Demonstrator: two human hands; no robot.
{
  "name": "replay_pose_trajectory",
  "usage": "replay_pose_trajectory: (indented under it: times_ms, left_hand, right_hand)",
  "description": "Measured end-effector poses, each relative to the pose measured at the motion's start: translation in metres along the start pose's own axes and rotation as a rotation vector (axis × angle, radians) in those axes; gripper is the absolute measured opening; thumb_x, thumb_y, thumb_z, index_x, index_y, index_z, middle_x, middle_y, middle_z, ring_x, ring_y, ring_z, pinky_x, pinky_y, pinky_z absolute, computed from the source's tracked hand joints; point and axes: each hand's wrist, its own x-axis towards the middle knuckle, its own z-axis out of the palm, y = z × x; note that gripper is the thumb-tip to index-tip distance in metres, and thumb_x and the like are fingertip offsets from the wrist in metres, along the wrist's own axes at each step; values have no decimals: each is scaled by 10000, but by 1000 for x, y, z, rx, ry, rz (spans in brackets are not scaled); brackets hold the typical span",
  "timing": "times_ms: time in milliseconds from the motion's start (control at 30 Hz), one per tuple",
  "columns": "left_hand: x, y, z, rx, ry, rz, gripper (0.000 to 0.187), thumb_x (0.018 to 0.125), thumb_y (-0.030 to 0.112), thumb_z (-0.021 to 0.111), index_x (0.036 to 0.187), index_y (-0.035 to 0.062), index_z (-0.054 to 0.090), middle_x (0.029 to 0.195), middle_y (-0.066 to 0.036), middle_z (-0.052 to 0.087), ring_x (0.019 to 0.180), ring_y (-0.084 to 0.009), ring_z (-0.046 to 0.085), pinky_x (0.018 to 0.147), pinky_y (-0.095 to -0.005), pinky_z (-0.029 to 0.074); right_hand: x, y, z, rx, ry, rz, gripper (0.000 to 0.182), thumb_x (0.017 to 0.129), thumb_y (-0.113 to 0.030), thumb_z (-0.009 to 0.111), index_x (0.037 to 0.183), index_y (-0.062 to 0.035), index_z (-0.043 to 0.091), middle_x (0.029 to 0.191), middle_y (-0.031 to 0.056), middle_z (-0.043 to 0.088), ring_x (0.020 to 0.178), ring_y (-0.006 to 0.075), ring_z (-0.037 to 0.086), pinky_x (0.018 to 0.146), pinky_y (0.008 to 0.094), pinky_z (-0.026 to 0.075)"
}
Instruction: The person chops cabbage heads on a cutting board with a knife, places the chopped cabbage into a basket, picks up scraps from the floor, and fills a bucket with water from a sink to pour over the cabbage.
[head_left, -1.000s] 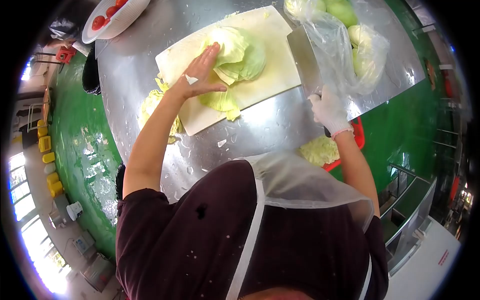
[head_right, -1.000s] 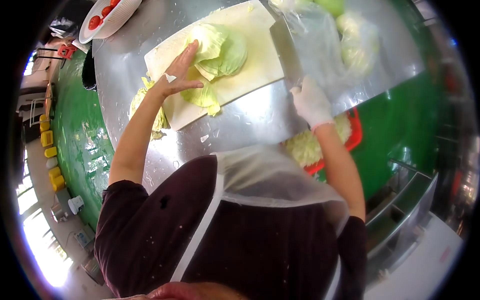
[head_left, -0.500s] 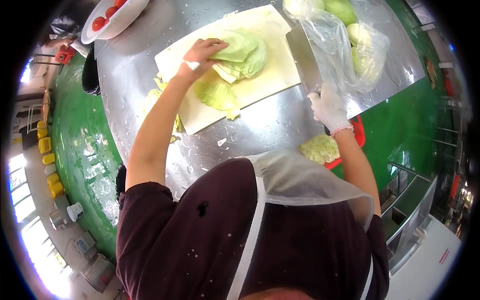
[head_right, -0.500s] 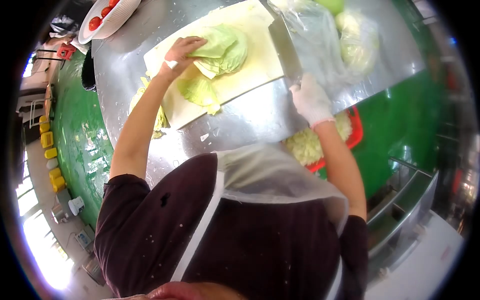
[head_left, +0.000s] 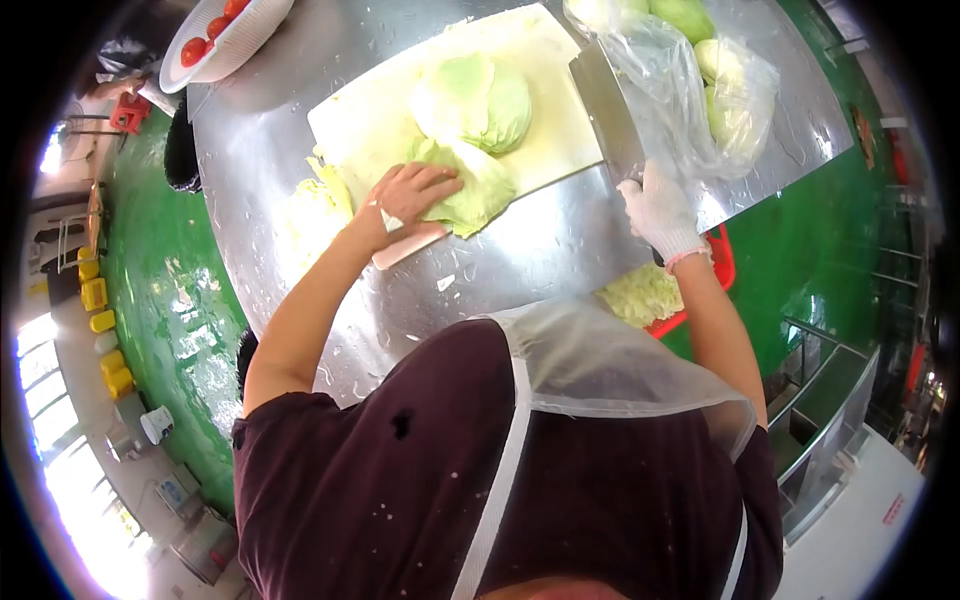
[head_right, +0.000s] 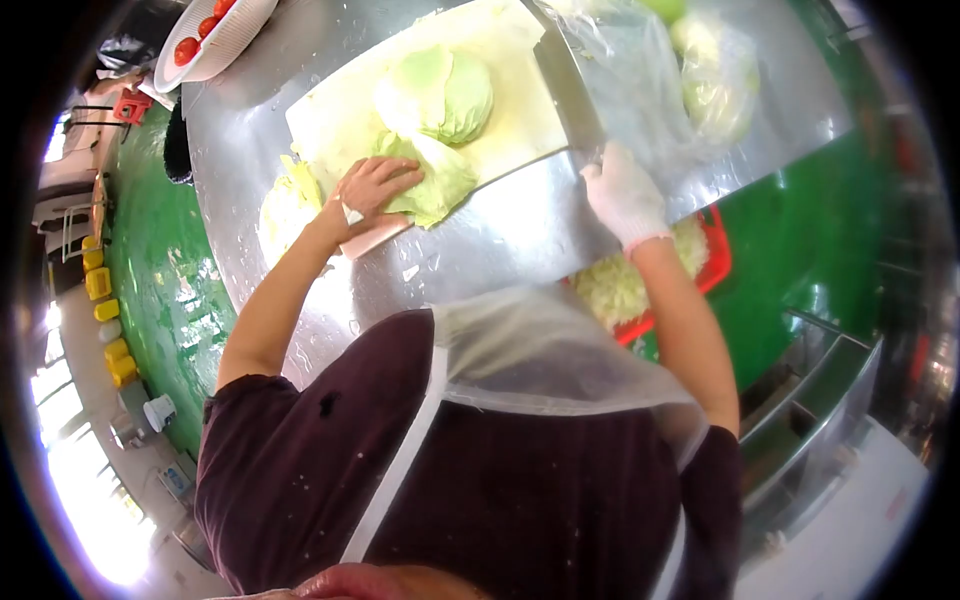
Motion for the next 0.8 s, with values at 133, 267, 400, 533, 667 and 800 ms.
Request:
replay_pose_trajectory:
  times_ms: [133,267,400,533,667,800]
  left_hand:
    - [28,-14,19,19,80,32,649,681,75,735,1295,181,554,1280,-30,533,1159,-243,510,951,-356,463]
    - [76,-3,36,15,412,-46,528,704,36,691,1208,156,594,1198,-30,589,1080,-244,559,904,-362,476]
    - [79,8,31,73,457,-84,443,740,42,629,1170,144,609,1114,-9,643,1065,-227,580,886,-366,458]
    - [31,2,38,10,399,-4,427,735,46,618,1158,101,607,1174,-59,621,1120,-260,562,961,-393,428]
    - [14,15,18,-233,391,-30,386,743,107,621,1127,71,609,1204,-109,594,1179,-318,511,1026,-411,387]
    - [22,25,32,-268,471,-223,229,829,182,634,1042,99,641,1132,-78,597,1113,-324,504,994,-423,398]
  right_hand:
    - [0,-9,-6,-66,25,-41,223,899,-195,567,986,-23,455,665,93,563,512,215,572,493,357,484]
    - [-3,-13,-7,-37,20,-8,247,896,-225,578,983,-20,471,682,95,581,528,209,587,502,357,492]
    - [-23,-39,-32,152,-62,101,296,898,-282,578,1006,-20,492,731,139,607,621,283,605,577,409,494]
    - [-47,-46,-36,-61,40,-201,280,916,-314,546,1002,-51,504,815,203,648,765,407,632,668,496,483]
    - [-45,-93,-45,-336,-12,-492,327,934,-360,565,987,-44,498,784,165,654,694,374,636,602,445,488]
    - [-22,-115,-45,-493,-175,-581,278,943,-320,529,967,-46,490,785,176,652,748,363,645,626,469,482]
